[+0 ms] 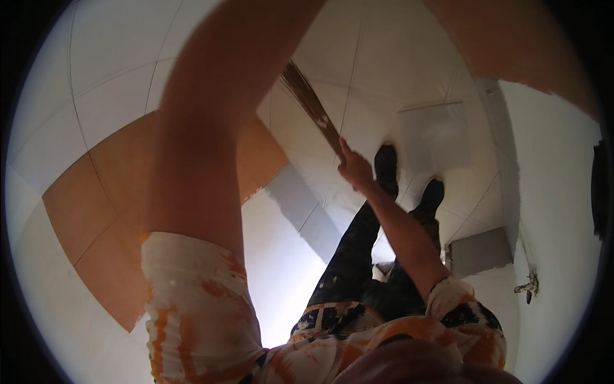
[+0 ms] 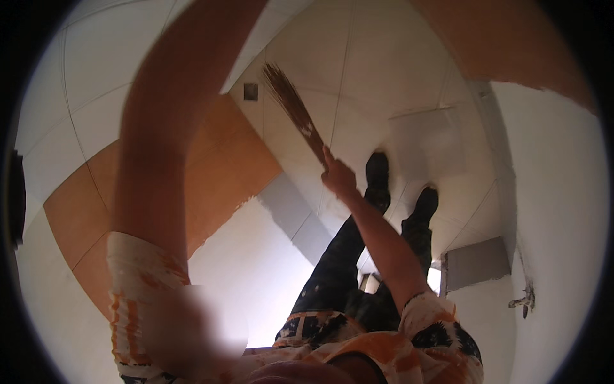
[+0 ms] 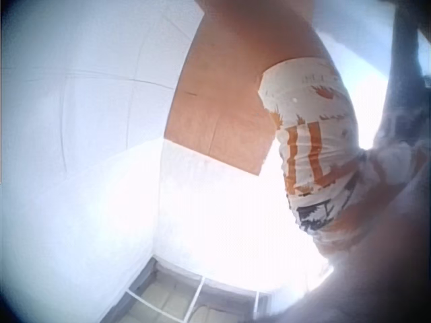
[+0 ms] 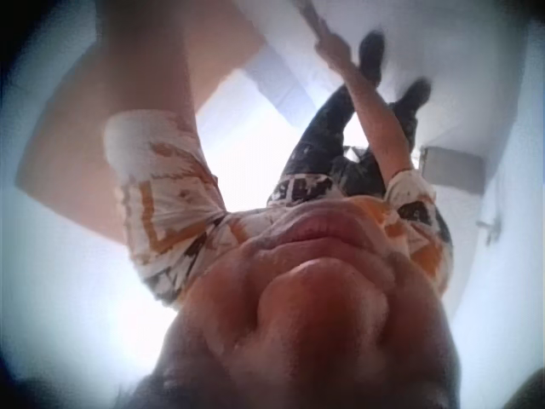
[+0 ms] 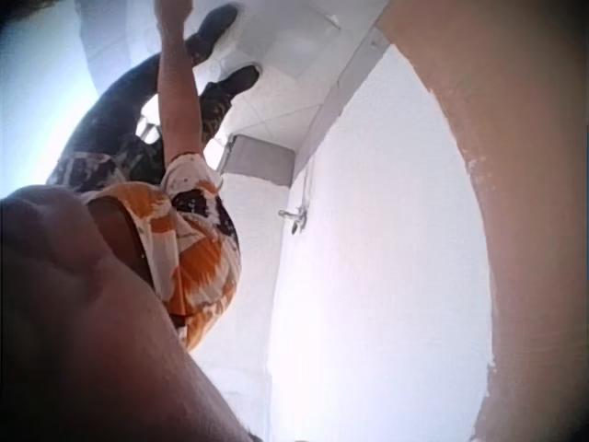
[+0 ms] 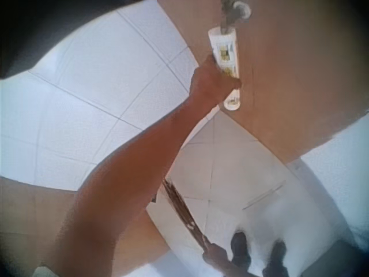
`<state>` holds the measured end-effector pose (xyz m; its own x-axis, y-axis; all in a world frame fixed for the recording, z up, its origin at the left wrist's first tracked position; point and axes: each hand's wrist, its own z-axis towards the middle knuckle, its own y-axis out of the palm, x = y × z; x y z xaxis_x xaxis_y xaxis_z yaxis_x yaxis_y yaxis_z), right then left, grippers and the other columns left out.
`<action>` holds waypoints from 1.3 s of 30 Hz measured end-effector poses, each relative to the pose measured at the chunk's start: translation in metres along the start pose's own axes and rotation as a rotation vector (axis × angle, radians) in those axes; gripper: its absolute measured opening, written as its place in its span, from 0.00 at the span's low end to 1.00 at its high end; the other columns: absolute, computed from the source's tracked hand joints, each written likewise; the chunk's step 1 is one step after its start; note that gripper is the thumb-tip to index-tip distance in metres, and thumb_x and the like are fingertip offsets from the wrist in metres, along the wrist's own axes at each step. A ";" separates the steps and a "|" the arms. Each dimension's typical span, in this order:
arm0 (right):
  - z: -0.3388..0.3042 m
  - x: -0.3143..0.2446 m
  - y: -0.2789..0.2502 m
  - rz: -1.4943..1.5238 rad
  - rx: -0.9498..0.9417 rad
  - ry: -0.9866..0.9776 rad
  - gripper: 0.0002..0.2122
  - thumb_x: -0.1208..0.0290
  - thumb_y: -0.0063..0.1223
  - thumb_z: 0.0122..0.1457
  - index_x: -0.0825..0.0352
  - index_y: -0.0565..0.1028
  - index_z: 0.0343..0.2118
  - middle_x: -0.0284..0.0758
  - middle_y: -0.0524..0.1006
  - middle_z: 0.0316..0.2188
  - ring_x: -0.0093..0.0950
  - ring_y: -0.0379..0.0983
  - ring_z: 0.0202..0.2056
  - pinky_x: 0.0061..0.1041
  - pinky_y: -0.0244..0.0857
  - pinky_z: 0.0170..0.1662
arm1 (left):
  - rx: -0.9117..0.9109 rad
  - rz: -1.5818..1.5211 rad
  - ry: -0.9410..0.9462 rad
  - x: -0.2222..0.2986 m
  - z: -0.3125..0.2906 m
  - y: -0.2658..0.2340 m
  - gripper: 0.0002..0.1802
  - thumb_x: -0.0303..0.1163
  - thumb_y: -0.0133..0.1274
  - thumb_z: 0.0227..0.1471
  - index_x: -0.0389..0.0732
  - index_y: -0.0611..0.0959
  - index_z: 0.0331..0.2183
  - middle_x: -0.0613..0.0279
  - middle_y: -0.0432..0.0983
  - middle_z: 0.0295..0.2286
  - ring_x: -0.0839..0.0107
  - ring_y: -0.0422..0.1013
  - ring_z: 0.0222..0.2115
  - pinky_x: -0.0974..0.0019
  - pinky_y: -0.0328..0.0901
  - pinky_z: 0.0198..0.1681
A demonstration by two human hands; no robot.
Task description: The person sweeps a tiled floor with a traditional straw broom while holding a yellow-labeled bottle in the other hand. They move around the room, sweeping different sections of the floor in a repetitive manner.
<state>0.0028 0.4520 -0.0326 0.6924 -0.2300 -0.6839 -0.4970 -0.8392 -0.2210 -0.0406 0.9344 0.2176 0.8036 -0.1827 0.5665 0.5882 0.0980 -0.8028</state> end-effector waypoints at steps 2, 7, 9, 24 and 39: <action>-0.042 -0.005 -0.024 0.143 0.046 0.065 0.45 0.67 0.60 0.55 0.49 0.48 0.75 0.51 0.81 0.42 0.49 0.81 0.43 0.45 0.74 0.47 | -0.019 -0.030 -0.096 0.001 -0.010 0.003 0.42 0.38 0.72 0.39 0.35 0.75 0.55 0.41 0.83 0.45 0.46 0.79 0.48 0.51 0.74 0.52; -0.137 0.027 -0.113 0.272 0.252 0.157 0.46 0.67 0.61 0.54 0.54 0.50 0.76 0.50 0.83 0.42 0.41 0.83 0.37 0.37 0.75 0.42 | -0.019 -0.072 -0.271 0.009 -0.023 0.007 0.39 0.42 0.73 0.39 0.38 0.78 0.51 0.46 0.84 0.43 0.51 0.81 0.44 0.52 0.75 0.49; -0.166 0.045 -0.146 0.259 0.249 0.263 0.45 0.66 0.62 0.54 0.56 0.52 0.75 0.49 0.83 0.43 0.38 0.83 0.37 0.33 0.75 0.43 | -0.007 -0.050 -0.329 0.012 -0.028 0.009 0.38 0.43 0.74 0.36 0.37 0.79 0.49 0.48 0.85 0.43 0.52 0.83 0.42 0.53 0.76 0.49; -0.092 0.070 -0.257 0.033 0.479 0.205 0.37 0.64 0.55 0.63 0.61 0.55 0.74 0.49 0.78 0.56 0.37 0.79 0.49 0.33 0.71 0.52 | 0.602 -0.343 -0.606 -0.022 -0.214 -0.008 0.34 0.37 0.73 0.39 0.38 0.79 0.49 0.48 0.85 0.37 0.47 0.82 0.40 0.51 0.76 0.44; 0.148 -0.170 -0.061 -0.805 -0.043 -0.248 0.37 0.66 0.54 0.59 0.42 0.57 0.73 0.47 0.82 0.43 0.43 0.81 0.45 0.43 0.74 0.51 | 0.963 -0.447 -1.440 0.023 -0.754 -0.072 0.29 0.20 0.73 0.45 0.34 0.76 0.48 0.56 0.79 0.40 0.66 0.79 0.42 0.62 0.77 0.48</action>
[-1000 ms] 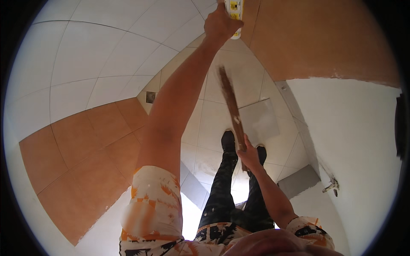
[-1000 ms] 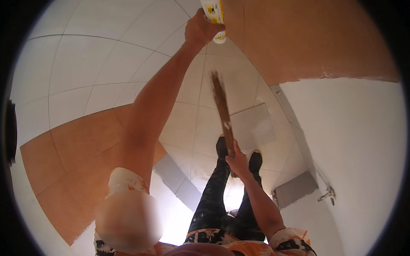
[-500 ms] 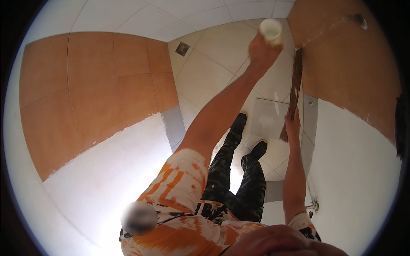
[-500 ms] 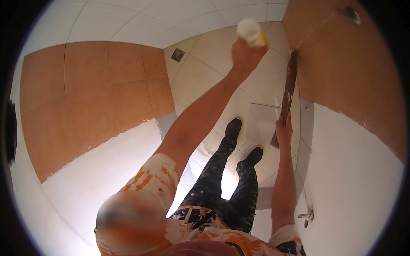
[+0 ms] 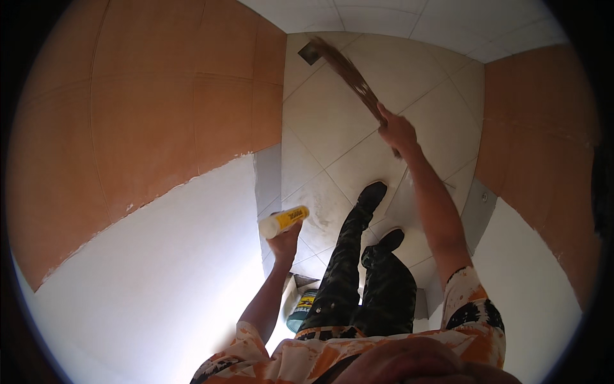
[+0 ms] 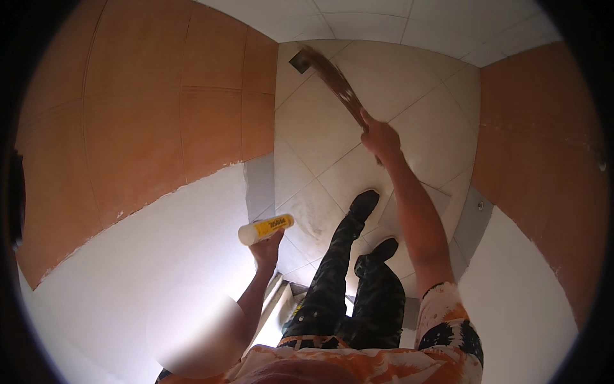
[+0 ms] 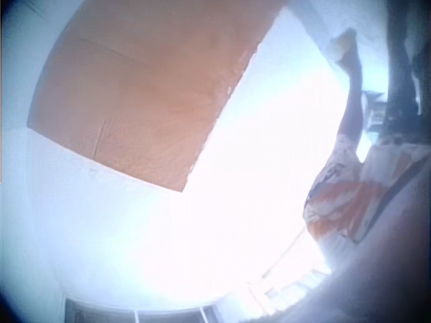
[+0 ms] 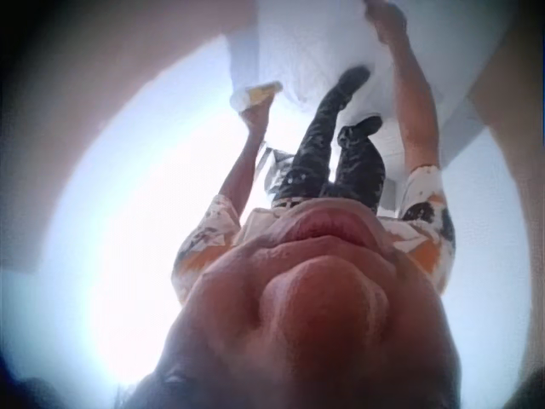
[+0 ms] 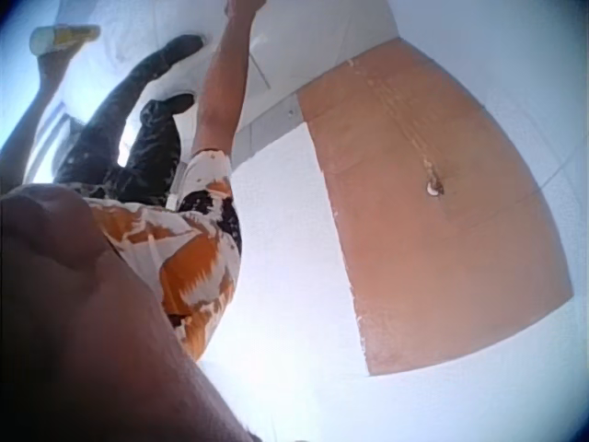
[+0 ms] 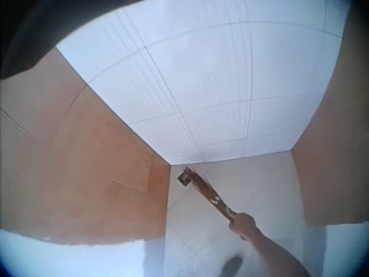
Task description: The person sweeps a tiled floor with a traditional straw broom while holding a yellow-labeled bottle in the other hand. They move around the room, sweeping different sections of the floor in a repetitive manner.
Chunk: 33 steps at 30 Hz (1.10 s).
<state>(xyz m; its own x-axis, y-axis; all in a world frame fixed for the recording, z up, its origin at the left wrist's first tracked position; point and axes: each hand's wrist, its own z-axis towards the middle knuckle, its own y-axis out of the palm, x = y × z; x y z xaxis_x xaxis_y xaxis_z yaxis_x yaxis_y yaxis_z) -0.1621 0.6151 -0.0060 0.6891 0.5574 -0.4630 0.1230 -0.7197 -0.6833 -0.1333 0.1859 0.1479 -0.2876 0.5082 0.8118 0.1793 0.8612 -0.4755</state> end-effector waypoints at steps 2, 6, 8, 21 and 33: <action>0.032 -0.037 -0.034 -0.250 0.100 -0.107 0.35 0.68 0.52 0.61 0.39 0.58 0.72 0.46 0.82 0.39 0.42 0.82 0.43 0.44 0.75 0.49 | 0.018 0.021 -0.092 -0.008 -0.011 -0.025 0.29 0.21 0.73 0.44 0.34 0.76 0.47 0.55 0.79 0.40 0.66 0.79 0.42 0.62 0.77 0.48; 0.096 -0.079 -0.086 -0.347 -0.004 -0.040 0.34 0.70 0.50 0.60 0.39 0.61 0.71 0.43 0.83 0.40 0.39 0.83 0.43 0.42 0.76 0.49 | 0.013 0.029 -0.128 -0.022 -0.025 -0.047 0.29 0.21 0.73 0.44 0.35 0.77 0.47 0.55 0.78 0.40 0.65 0.78 0.42 0.61 0.77 0.48; 0.113 -0.082 -0.098 -0.298 -0.104 -0.065 0.34 0.71 0.50 0.60 0.39 0.64 0.70 0.41 0.83 0.41 0.37 0.83 0.42 0.41 0.76 0.49 | 0.020 0.077 -0.130 -0.026 -0.032 -0.054 0.30 0.20 0.73 0.44 0.35 0.76 0.48 0.56 0.76 0.43 0.64 0.77 0.44 0.60 0.76 0.50; 0.073 -0.079 -0.101 -0.187 -0.058 0.059 0.35 0.70 0.55 0.54 0.39 0.68 0.68 0.39 0.84 0.41 0.36 0.82 0.44 0.37 0.74 0.51 | 0.080 0.038 -0.004 -0.024 -0.046 -0.065 0.34 0.21 0.73 0.43 0.36 0.74 0.51 0.53 0.75 0.47 0.62 0.74 0.48 0.59 0.74 0.53; 0.017 -0.073 -0.067 -0.036 -0.002 0.036 0.39 0.71 0.55 0.54 0.41 0.63 0.71 0.39 0.82 0.45 0.34 0.81 0.43 0.34 0.72 0.51 | 0.123 -0.014 -0.055 -0.021 -0.054 -0.056 0.35 0.21 0.74 0.44 0.36 0.74 0.52 0.52 0.73 0.49 0.62 0.73 0.50 0.57 0.73 0.54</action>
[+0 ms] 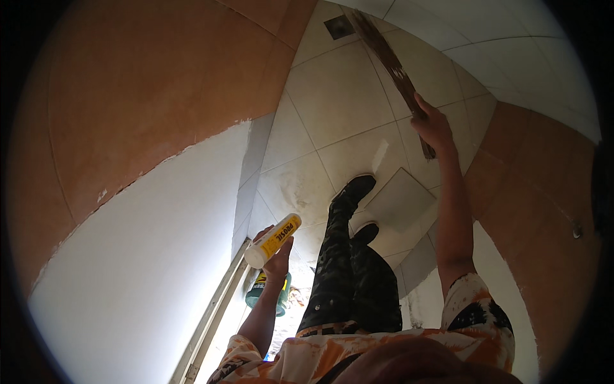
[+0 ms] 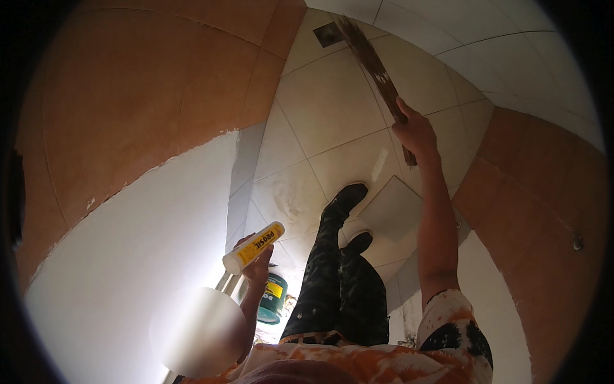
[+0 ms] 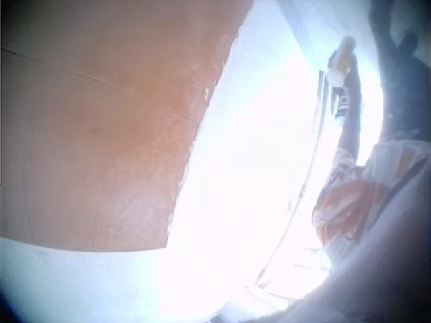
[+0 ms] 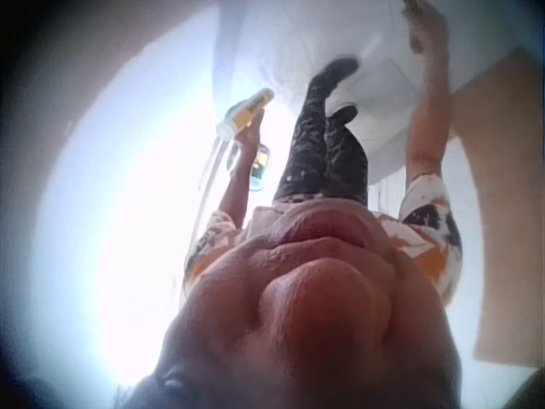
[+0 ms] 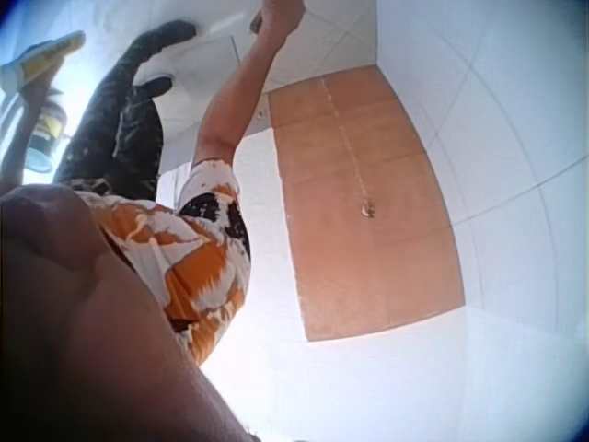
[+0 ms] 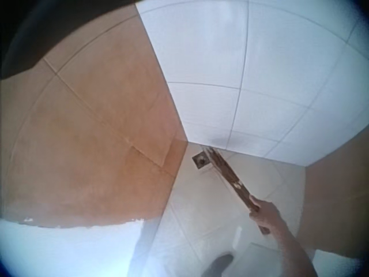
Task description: The person sweeps a tiled floor with a traditional straw broom while holding a yellow-labeled bottle in the other hand. They move around the room, sweeping different sections of the floor in a repetitive manner.
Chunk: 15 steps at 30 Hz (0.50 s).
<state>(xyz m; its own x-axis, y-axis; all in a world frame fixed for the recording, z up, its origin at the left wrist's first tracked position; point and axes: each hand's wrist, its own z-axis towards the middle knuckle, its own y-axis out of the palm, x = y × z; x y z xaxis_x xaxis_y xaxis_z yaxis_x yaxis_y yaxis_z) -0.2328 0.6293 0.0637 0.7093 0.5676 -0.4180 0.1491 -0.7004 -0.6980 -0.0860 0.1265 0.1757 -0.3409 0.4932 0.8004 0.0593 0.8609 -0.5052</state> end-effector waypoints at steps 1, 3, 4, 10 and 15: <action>0.009 0.001 0.011 0.025 0.036 0.038 0.39 0.71 0.56 0.54 0.41 0.63 0.71 0.40 0.82 0.45 0.34 0.81 0.43 0.34 0.72 0.51 | -0.009 0.016 0.025 -0.001 0.000 0.000 0.35 0.21 0.74 0.44 0.36 0.74 0.51 0.52 0.73 0.49 0.61 0.73 0.50 0.57 0.73 0.54; 0.031 -0.002 0.026 -0.050 0.028 0.004 0.37 0.68 0.55 0.54 0.41 0.64 0.71 0.39 0.83 0.46 0.37 0.81 0.46 0.36 0.72 0.53 | -0.033 0.001 0.023 -0.003 0.002 -0.002 0.35 0.20 0.73 0.44 0.36 0.73 0.52 0.52 0.73 0.49 0.62 0.73 0.50 0.57 0.73 0.55; 0.037 -0.001 0.029 -0.090 -0.016 0.022 0.37 0.67 0.55 0.54 0.41 0.64 0.70 0.39 0.83 0.47 0.38 0.81 0.48 0.38 0.72 0.54 | -0.050 -0.027 -0.015 -0.002 0.002 -0.003 0.35 0.20 0.73 0.45 0.37 0.73 0.52 0.52 0.73 0.49 0.62 0.73 0.50 0.57 0.73 0.55; 0.028 0.017 0.002 -0.024 -0.132 0.041 0.38 0.67 0.57 0.52 0.49 0.66 0.70 0.41 0.84 0.45 0.34 0.82 0.47 0.30 0.71 0.54 | -0.038 -0.056 0.015 0.001 -0.004 -0.002 0.36 0.18 0.71 0.45 0.38 0.70 0.54 0.52 0.71 0.50 0.63 0.72 0.50 0.58 0.72 0.56; 0.026 0.014 0.017 0.238 -0.085 0.007 0.39 0.68 0.59 0.49 0.51 0.67 0.70 0.39 0.83 0.41 0.29 0.79 0.40 0.27 0.70 0.50 | -0.042 -0.045 -0.026 -0.001 0.001 0.001 0.36 0.18 0.72 0.43 0.38 0.71 0.52 0.52 0.73 0.49 0.62 0.73 0.49 0.58 0.73 0.55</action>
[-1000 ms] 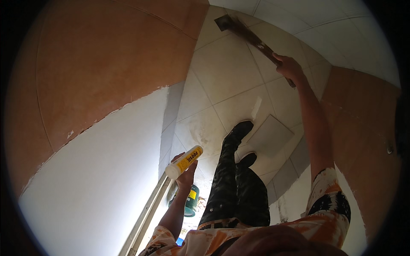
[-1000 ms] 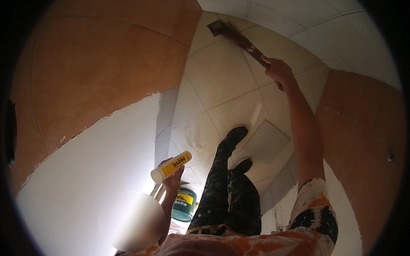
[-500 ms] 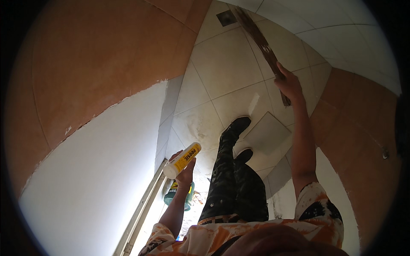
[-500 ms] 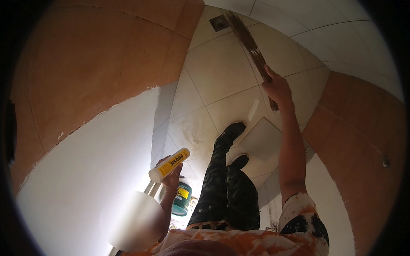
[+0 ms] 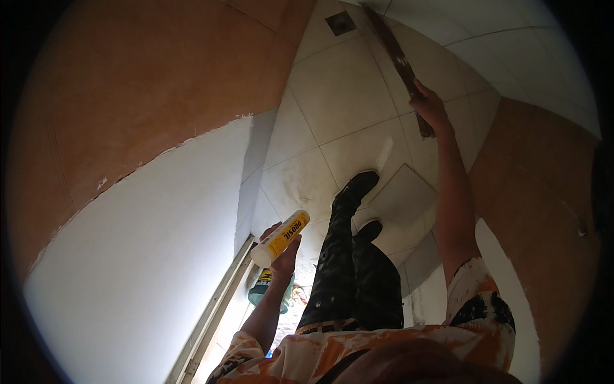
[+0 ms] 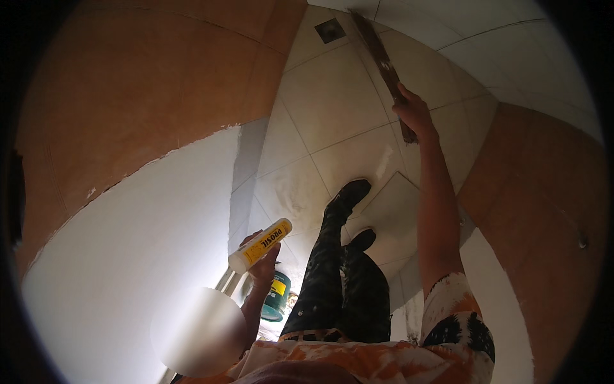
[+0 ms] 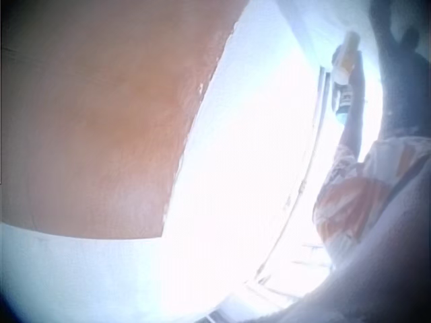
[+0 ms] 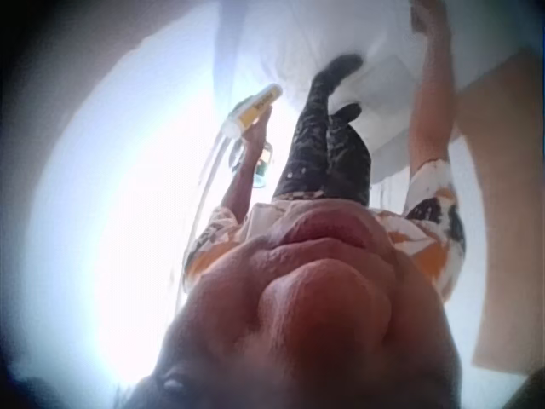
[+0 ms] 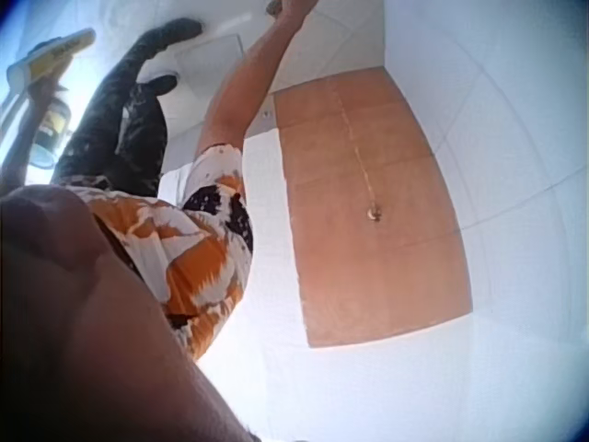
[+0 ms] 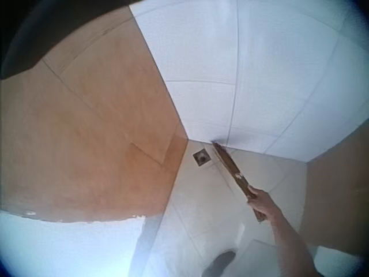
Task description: The person sweeps a tiled floor with a traditional straw broom while holding a yellow-labeled bottle in the other hand. They move around the room, sweeping different sections of the floor in a repetitive manner.
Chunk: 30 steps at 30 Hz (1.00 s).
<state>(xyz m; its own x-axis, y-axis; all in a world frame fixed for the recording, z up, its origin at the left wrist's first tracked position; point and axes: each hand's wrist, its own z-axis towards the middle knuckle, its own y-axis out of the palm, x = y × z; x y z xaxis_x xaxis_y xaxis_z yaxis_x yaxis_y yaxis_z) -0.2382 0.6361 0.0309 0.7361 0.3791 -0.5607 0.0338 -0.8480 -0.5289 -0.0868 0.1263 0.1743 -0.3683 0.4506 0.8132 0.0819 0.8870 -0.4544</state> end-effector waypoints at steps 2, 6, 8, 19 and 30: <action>0.003 -0.001 0.020 0.025 -0.044 -0.022 0.40 0.67 0.60 0.49 0.51 0.67 0.70 0.38 0.83 0.40 0.30 0.79 0.39 0.27 0.69 0.49 | -0.006 -0.035 0.026 0.000 0.003 0.000 0.36 0.18 0.72 0.43 0.38 0.72 0.52 0.52 0.73 0.49 0.61 0.73 0.50 0.57 0.72 0.56; -0.009 0.010 0.052 -0.028 -0.031 0.056 0.39 0.68 0.60 0.50 0.50 0.66 0.70 0.39 0.82 0.38 0.29 0.78 0.38 0.27 0.70 0.49 | 0.001 -0.044 0.032 0.001 0.002 0.000 0.36 0.18 0.73 0.43 0.38 0.72 0.52 0.52 0.73 0.49 0.61 0.72 0.51 0.57 0.72 0.57; -0.014 0.019 0.060 0.047 0.080 -0.085 0.39 0.68 0.60 0.51 0.50 0.66 0.70 0.39 0.83 0.39 0.29 0.79 0.39 0.27 0.70 0.50 | -0.011 -0.090 0.006 0.001 0.000 0.000 0.36 0.18 0.72 0.43 0.38 0.72 0.52 0.52 0.74 0.49 0.61 0.72 0.51 0.56 0.72 0.58; -0.012 0.018 0.099 -0.013 0.136 -0.054 0.38 0.66 0.58 0.53 0.46 0.63 0.71 0.42 0.83 0.45 0.37 0.82 0.47 0.35 0.73 0.53 | -0.096 0.015 0.082 -0.006 0.003 -0.006 0.36 0.21 0.73 0.46 0.37 0.71 0.54 0.52 0.71 0.52 0.62 0.71 0.52 0.58 0.72 0.56; -0.040 0.027 0.128 0.159 0.110 0.199 0.39 0.65 0.56 0.55 0.44 0.59 0.73 0.44 0.80 0.53 0.42 0.80 0.51 0.39 0.72 0.56 | -0.045 0.006 0.171 0.008 -0.002 0.003 0.37 0.20 0.73 0.43 0.39 0.72 0.53 0.52 0.73 0.50 0.61 0.72 0.52 0.58 0.72 0.57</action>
<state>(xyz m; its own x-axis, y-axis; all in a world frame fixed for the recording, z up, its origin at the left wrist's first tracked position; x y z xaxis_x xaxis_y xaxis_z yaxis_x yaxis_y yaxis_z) -0.1873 0.5234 -0.0263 0.8451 0.1548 -0.5117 -0.1585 -0.8416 -0.5163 -0.0875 0.1331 0.1805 -0.2054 0.4632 0.8621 0.1268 0.8861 -0.4459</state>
